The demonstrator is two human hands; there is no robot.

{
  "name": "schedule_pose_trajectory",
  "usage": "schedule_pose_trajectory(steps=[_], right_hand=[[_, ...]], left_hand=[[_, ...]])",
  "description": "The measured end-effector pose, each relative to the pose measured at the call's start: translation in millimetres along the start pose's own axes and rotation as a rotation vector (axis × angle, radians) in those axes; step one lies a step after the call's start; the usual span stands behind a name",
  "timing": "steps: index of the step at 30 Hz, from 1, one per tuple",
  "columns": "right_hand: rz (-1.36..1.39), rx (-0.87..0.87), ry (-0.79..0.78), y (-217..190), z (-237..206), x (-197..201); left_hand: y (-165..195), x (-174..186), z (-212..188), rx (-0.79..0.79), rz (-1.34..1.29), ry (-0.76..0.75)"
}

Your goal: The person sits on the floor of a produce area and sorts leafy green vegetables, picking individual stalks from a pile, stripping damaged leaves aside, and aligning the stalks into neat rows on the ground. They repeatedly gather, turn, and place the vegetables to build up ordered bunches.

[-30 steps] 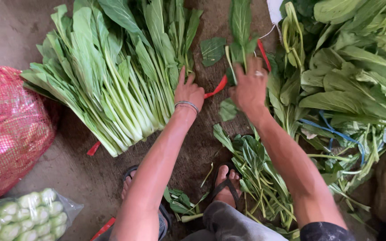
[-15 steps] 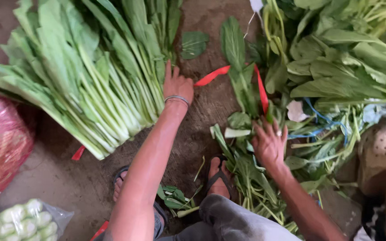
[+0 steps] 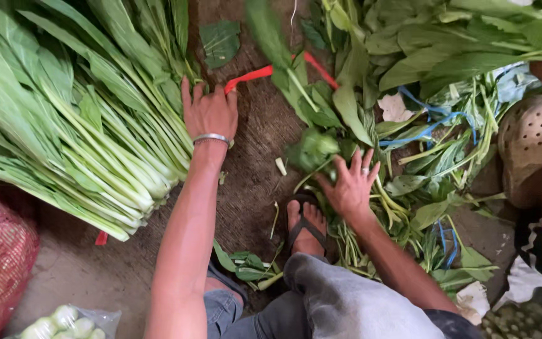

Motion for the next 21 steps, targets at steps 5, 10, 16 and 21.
schedule_pose_trajectory(steps=[5, 10, 16, 21], right_hand=[[0.04, 0.094, 0.116, 51.2, -33.0, -16.2], [-0.048, 0.127, -0.11, 121.3, -137.6, -28.0], [-0.479, 0.242, -1.209, 180.4, -179.9, -38.8], [-0.166, 0.284, -0.215, 68.8, 49.4, 51.2]], left_hand=[[-1.6, 16.1, -7.6, 0.011, -0.156, 0.106], [3.0, 15.9, -4.6, 0.027, -0.014, -0.146], [12.4, 21.7, -4.9, -0.064, 0.076, -0.2], [22.1, -2.6, -10.9, -0.343, 0.183, -0.155]])
Point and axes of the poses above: each hand's wrist, its own z-axis towards the middle knuckle, its own x-axis out of the back of the hand, y = z × x, the point moved 5 cm from there along z, towards the middle knuckle, and after that the axes turned 6 degrees about -z, right-handed, at the moved point
